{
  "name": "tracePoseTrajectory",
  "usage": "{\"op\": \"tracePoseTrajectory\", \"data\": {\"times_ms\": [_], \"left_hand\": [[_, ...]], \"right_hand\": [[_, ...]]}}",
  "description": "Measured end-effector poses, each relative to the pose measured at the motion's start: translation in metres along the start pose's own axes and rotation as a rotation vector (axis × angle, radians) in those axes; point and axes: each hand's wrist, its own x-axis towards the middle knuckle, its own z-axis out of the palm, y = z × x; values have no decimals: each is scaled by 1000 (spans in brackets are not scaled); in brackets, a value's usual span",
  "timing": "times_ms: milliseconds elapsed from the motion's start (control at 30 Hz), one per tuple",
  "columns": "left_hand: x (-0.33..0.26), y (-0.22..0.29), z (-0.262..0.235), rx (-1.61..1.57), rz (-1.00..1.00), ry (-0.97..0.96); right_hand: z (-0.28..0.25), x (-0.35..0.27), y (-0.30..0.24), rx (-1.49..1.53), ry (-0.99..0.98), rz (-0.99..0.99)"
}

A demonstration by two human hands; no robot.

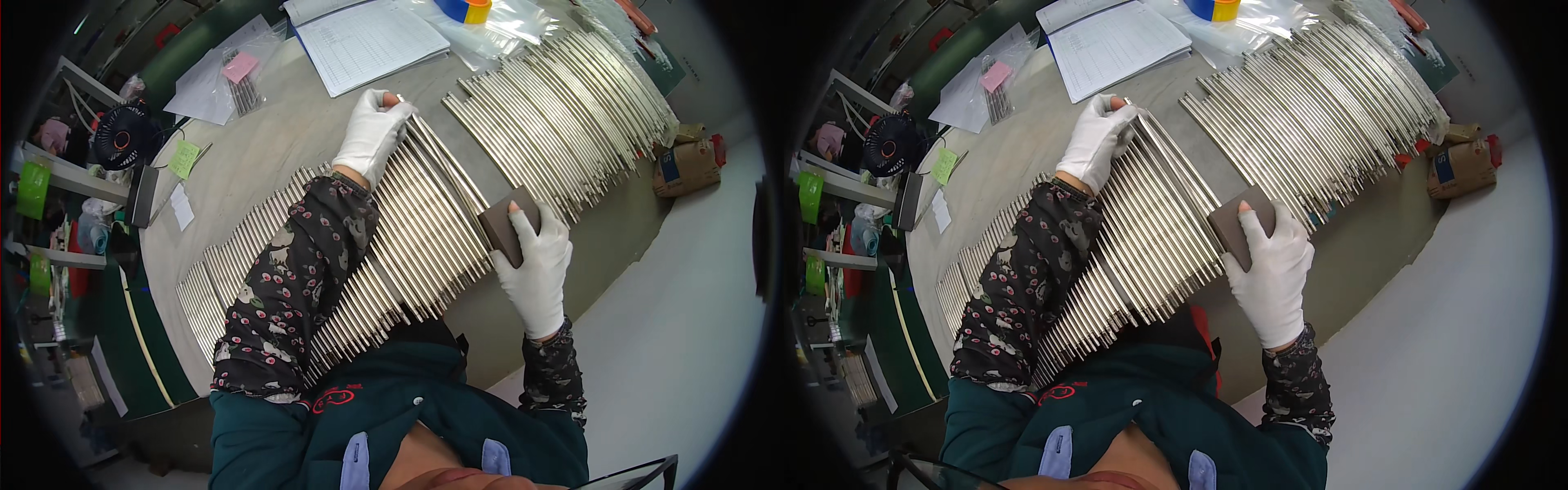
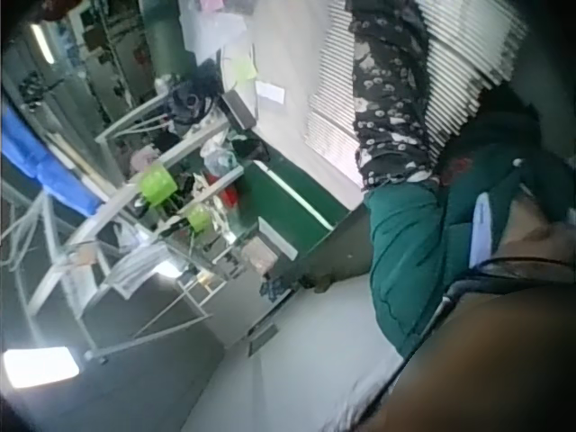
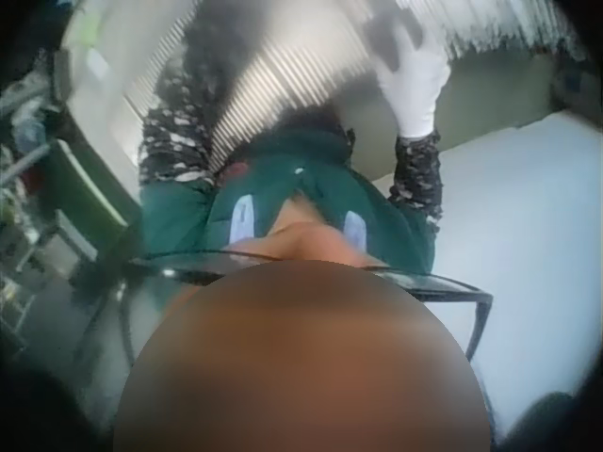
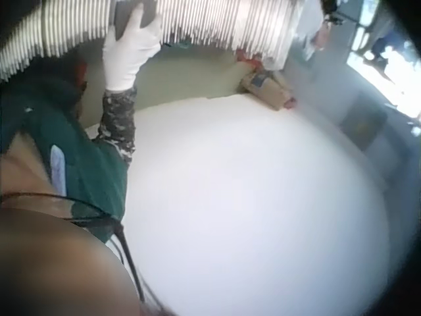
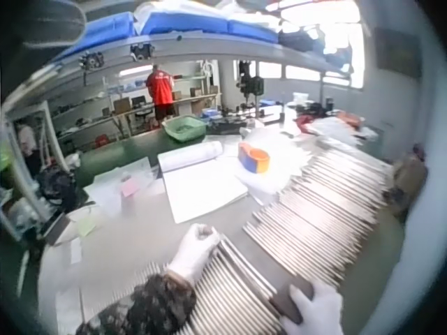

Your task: Sanding the ends of a row of thin metal rods using a sanding block.

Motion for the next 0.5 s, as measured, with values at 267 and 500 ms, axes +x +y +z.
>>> {"op": "tracePoseTrajectory", "data": {"times_ms": [267, 500], "left_hand": [[-23, -1, 4, -517, -122, -216], [-21, -7, 5, -514, -101, -203]], "right_hand": [[-8, 5, -4, -48, 42, -79], [0, 38, -36, 90, 149, -148]]}}
